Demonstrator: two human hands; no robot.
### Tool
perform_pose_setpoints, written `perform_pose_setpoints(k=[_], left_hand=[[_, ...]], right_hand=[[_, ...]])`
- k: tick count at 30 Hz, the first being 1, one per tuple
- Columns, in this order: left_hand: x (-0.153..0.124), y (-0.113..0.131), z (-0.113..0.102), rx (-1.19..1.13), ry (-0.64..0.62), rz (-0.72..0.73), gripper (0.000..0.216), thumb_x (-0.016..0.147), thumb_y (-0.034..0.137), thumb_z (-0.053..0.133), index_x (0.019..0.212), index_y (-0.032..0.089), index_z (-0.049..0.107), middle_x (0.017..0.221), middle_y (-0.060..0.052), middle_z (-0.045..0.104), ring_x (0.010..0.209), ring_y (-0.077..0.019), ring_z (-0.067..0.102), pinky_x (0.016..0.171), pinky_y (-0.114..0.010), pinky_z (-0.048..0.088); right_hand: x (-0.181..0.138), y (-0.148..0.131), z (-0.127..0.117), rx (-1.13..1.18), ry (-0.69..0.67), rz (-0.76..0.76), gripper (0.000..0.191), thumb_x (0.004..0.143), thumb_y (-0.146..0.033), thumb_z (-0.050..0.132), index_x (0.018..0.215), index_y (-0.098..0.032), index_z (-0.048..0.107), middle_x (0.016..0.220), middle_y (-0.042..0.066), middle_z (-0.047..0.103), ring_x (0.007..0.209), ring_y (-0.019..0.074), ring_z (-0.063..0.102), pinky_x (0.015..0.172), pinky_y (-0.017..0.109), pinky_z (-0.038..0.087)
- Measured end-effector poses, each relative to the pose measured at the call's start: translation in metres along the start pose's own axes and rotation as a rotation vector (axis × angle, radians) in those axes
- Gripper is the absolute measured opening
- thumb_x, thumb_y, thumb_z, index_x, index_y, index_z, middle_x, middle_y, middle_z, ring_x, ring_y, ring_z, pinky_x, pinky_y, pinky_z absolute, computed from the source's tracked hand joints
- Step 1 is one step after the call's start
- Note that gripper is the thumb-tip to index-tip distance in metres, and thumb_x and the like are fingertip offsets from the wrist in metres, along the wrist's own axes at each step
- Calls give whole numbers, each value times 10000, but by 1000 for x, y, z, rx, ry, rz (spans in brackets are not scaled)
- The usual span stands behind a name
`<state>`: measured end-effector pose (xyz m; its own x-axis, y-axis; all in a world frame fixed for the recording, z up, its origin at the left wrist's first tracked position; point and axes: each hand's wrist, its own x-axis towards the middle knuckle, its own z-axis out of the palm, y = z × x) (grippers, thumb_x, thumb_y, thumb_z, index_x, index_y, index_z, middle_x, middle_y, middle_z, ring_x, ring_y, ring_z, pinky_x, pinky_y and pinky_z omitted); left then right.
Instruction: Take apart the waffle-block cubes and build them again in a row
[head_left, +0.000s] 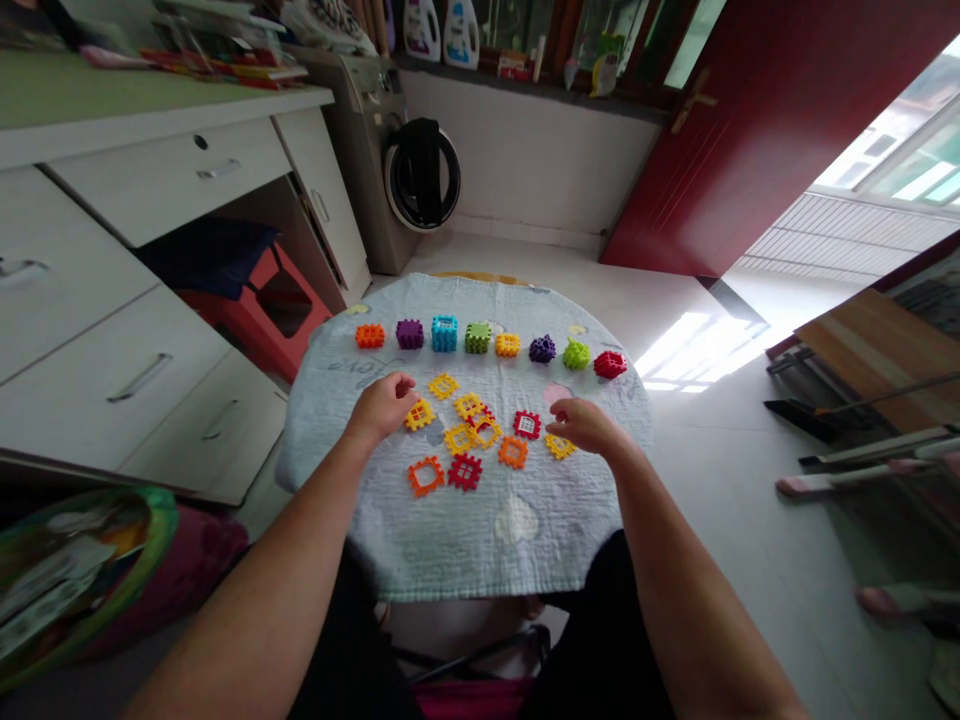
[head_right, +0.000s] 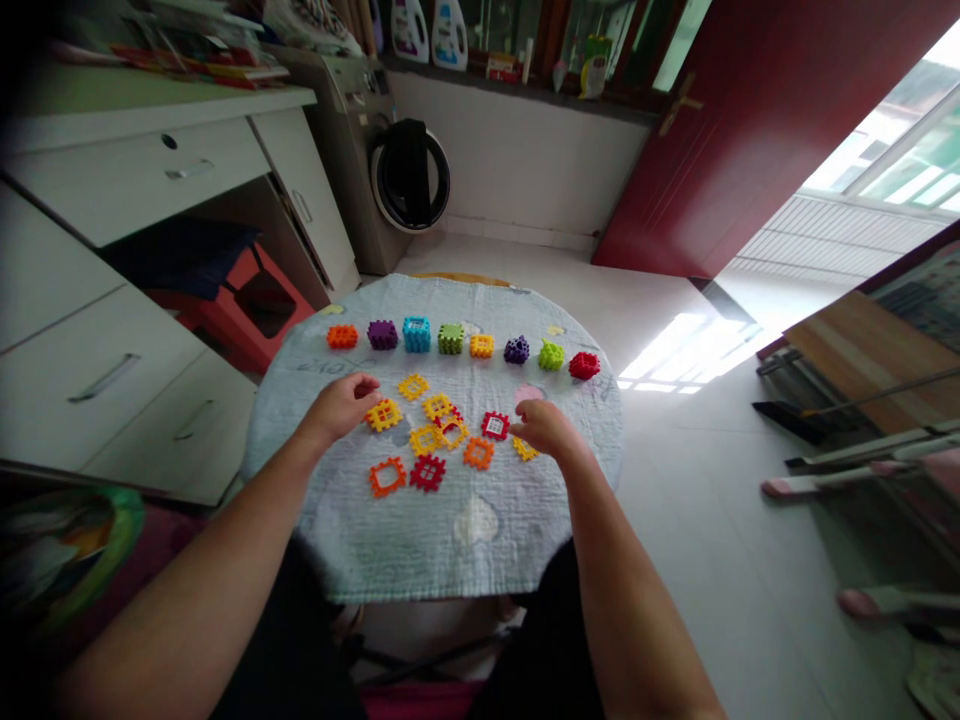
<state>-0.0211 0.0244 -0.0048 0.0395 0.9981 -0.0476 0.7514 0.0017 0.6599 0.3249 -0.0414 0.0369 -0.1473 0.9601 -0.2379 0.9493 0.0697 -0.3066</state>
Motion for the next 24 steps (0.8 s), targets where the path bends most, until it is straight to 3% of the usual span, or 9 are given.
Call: perform_pose_setpoints(k=[3, 7, 10, 15, 19, 24], left_hand=[[-3, -3, -4, 283, -57, 22, 277, 762, 303, 546, 997, 182, 627, 992, -84, 660, 911, -220, 626, 827, -310, 472], [-8, -8, -3, 485, -140, -10, 313, 772, 262, 540, 1069, 210, 623, 1102, -95, 627, 1004, -230, 607, 891, -308, 448], [-9, -6, 1, 504, -204, 6, 373, 758, 257, 562, 1124, 201, 599, 1129, -98, 611, 1035, -229, 592, 906, -300, 441], [-11, 5, 7, 525, -231, 12, 540, 685, 354, 663, 1187, 190, 549, 1145, -109, 578, 1041, -255, 571, 903, -316, 442], [-11, 8, 10, 565, -198, -8, 607, 662, 359, 678, 1225, 200, 514, 1162, -111, 550, 1064, -269, 552, 888, -317, 444], [-11, 3, 13, 539, -205, 11, 521, 673, 306, 664, 1177, 227, 558, 1122, -82, 531, 1008, -235, 579, 868, -294, 451]], right_hand=[[-19, -20, 23, 11, -55, -47, 134, 794, -218, 574, 865, -171, 677, 824, 41, 667, 727, 150, 571, 642, 246, 363], [-18, -45, 47, 5, 83, -128, 221, 837, -237, 563, 1013, -154, 668, 1029, 94, 658, 950, 197, 572, 838, 283, 388], [-7, -61, 61, -16, 132, -180, 346, 826, -285, 597, 1144, -148, 618, 1143, 117, 625, 1052, 231, 530, 935, 326, 362], [11, -79, 78, -51, 162, -121, 528, 778, -422, 647, 1228, -166, 543, 1116, 127, 619, 1046, 278, 501, 917, 376, 373], [16, -83, 83, -28, 160, -85, 474, 793, -337, 600, 1232, -171, 529, 1132, 128, 608, 1052, 273, 501, 913, 377, 374], [17, -77, 75, 38, 147, -91, 489, 744, -237, 594, 1224, -156, 550, 1119, 125, 630, 1039, 250, 542, 898, 327, 377]])
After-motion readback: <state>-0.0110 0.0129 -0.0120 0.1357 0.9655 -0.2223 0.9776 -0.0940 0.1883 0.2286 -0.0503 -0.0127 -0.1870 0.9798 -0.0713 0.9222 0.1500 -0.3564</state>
